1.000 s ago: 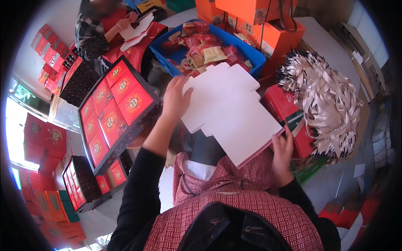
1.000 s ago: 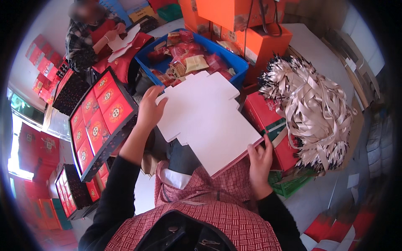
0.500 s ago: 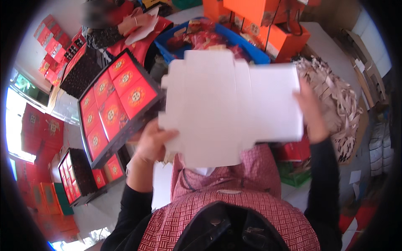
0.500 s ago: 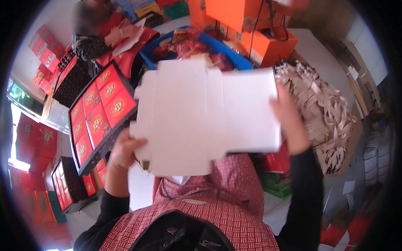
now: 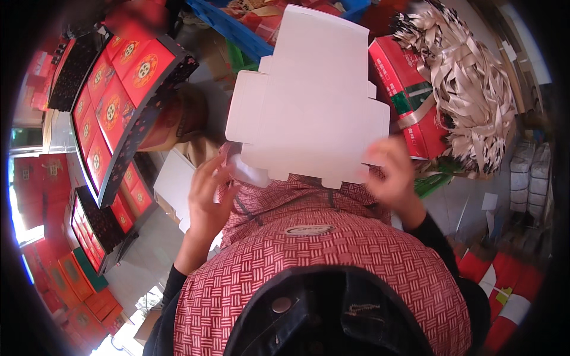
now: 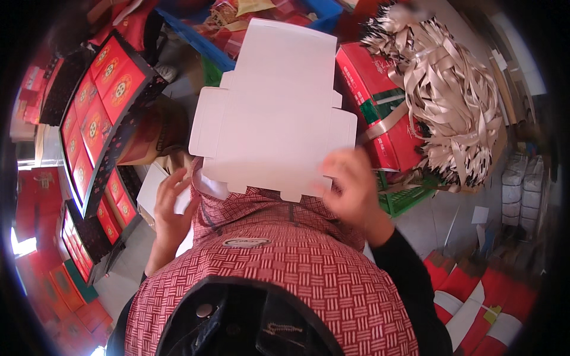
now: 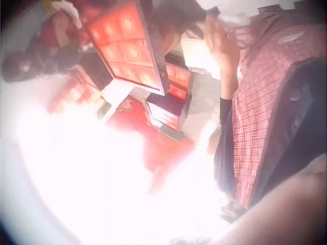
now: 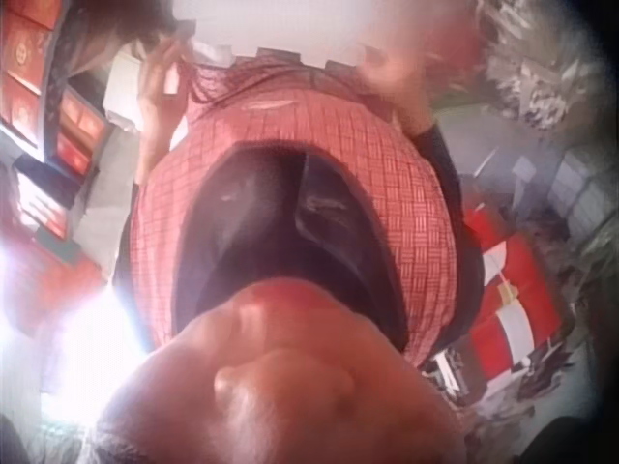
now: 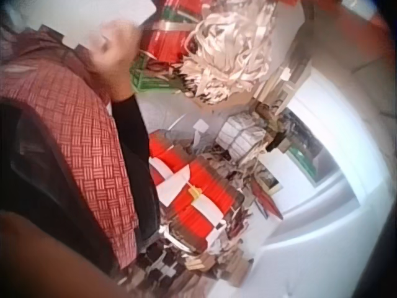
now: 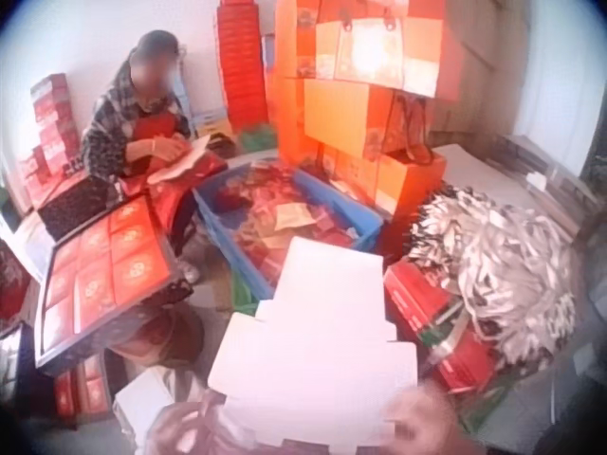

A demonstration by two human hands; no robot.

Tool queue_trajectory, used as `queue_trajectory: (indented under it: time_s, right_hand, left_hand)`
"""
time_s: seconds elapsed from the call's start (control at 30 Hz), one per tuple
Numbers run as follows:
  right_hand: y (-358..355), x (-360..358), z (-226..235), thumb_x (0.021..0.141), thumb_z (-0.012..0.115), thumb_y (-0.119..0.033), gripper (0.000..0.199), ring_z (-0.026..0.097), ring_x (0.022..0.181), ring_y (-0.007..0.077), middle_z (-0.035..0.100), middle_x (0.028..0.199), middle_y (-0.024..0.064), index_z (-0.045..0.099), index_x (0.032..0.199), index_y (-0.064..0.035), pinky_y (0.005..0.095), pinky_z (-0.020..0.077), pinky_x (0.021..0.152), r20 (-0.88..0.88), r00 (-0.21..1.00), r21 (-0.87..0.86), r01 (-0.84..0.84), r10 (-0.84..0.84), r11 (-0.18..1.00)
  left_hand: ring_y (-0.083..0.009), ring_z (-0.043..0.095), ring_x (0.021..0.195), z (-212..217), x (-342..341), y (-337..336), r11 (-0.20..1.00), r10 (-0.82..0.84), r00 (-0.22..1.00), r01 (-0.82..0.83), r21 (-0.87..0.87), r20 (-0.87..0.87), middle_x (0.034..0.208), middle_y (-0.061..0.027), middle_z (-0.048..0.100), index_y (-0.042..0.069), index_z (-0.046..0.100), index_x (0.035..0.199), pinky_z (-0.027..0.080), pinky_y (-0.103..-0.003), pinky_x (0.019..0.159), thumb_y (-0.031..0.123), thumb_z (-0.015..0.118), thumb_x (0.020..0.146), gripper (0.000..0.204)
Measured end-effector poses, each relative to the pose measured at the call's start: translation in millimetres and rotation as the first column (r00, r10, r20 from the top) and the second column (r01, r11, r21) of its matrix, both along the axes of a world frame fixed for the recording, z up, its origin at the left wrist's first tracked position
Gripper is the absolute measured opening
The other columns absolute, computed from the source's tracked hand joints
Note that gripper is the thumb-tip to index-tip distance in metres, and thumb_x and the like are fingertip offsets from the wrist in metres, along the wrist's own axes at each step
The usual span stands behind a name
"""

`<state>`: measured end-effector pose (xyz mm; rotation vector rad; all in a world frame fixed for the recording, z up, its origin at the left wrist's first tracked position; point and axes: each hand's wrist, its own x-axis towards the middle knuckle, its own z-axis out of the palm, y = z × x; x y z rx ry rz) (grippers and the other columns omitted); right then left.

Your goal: The person folds red paper around white cardboard inserts to form small boxes, then places the finished boxes into a larger black tray. The person repeats this process multiple times, handling the paper and cardboard by hand.

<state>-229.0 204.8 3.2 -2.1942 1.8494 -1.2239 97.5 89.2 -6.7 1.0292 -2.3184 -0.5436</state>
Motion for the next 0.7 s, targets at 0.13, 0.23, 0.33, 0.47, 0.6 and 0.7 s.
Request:
queue_trajectory:
  time_s: [0.13, 0.23, 0.33, 0.47, 0.6, 0.7]
  right_hand:
    - [21.8, 41.3, -21.5, 0.071, 0.068, -0.010, 0.016, 0.056, 0.082, 0.0216, 0.055, 0.086, 0.0046, 0.059, 0.084, -0.0065, 0.0343, 0.0448, 0.070, -0.198, 0.977, 0.067, -0.070, 0.082, 0.995]
    - [5.1, 44.4, -19.1, 0.072, 0.064, -0.009, 0.012, 0.055, 0.079, 0.0202, 0.053, 0.083, 0.0041, 0.058, 0.082, -0.0061, 0.0334, 0.0433, 0.067, -0.268, 0.955, 0.072, -0.111, 0.126, 0.991]
    - [1.2, 41.1, -27.7, 0.073, 0.061, -0.009, 0.010, 0.054, 0.077, 0.0195, 0.052, 0.081, 0.0041, 0.057, 0.081, -0.0054, 0.0325, 0.0421, 0.065, -0.295, 0.935, 0.074, -0.182, 0.195, 0.981]
    - [1.8, 33.8, -28.5, 0.073, 0.062, -0.009, 0.009, 0.053, 0.074, 0.0197, 0.051, 0.078, 0.0042, 0.057, 0.079, -0.0045, 0.0324, 0.0415, 0.063, -0.242, 0.951, 0.024, -0.194, 0.194, 0.981]
    - [10.0, 26.0, -31.4, 0.074, 0.063, -0.008, 0.007, 0.054, 0.074, 0.0203, 0.052, 0.078, 0.0044, 0.059, 0.078, -0.0038, 0.0327, 0.0418, 0.063, -0.279, 0.943, 0.049, -0.175, 0.182, 0.983]
    - [7.5, 24.2, -29.3, 0.074, 0.063, -0.006, 0.005, 0.055, 0.074, 0.0215, 0.053, 0.079, 0.0053, 0.060, 0.079, -0.0036, 0.0339, 0.0429, 0.063, -0.203, 0.959, 0.102, -0.178, 0.196, 0.979]
  left_hand:
    - [-0.0345, 0.058, 0.108, -11.3, -35.5, -20.2, 0.843, -0.449, 0.881, 0.472, -0.259, 0.147, 0.113, -0.0151, 0.061, 0.002, 0.064, 0.103, 0.050, -0.044, 0.088, 0.006, 0.071, 0.067, 0.036]
    - [-0.0316, 0.061, 0.101, -14.0, -47.3, -29.9, 0.720, -0.579, 0.792, 0.608, -0.336, 0.192, 0.104, -0.0141, 0.062, -0.001, 0.064, 0.099, 0.051, -0.043, 0.084, 0.006, 0.070, 0.064, 0.037]
    - [-0.0251, 0.061, 0.085, -11.1, -56.1, -31.4, 0.633, -0.622, 0.759, 0.633, -0.446, 0.193, 0.088, -0.0102, 0.059, -0.002, 0.061, 0.084, 0.051, -0.033, 0.074, 0.007, 0.062, 0.060, 0.026]
    - [-0.0238, 0.058, 0.078, -10.9, -60.5, -30.8, 0.598, -0.670, 0.717, 0.675, -0.433, 0.191, 0.085, -0.0102, 0.057, -0.003, 0.059, 0.084, 0.048, -0.032, 0.069, 0.008, 0.061, 0.060, 0.027]
    - [-0.0256, 0.056, 0.084, -5.8, -61.0, -28.4, 0.636, -0.658, 0.691, 0.723, -0.271, 0.300, 0.090, -0.0109, 0.056, -0.003, 0.059, 0.087, 0.048, -0.035, 0.073, 0.009, 0.063, 0.063, 0.026]
    - [-0.0295, 0.057, 0.098, 6.3, -62.4, -22.9, 0.728, -0.633, 0.673, 0.686, -0.003, 0.383, 0.103, -0.0138, 0.059, -0.005, 0.061, 0.097, 0.048, -0.039, 0.084, 0.010, 0.070, 0.067, 0.035]
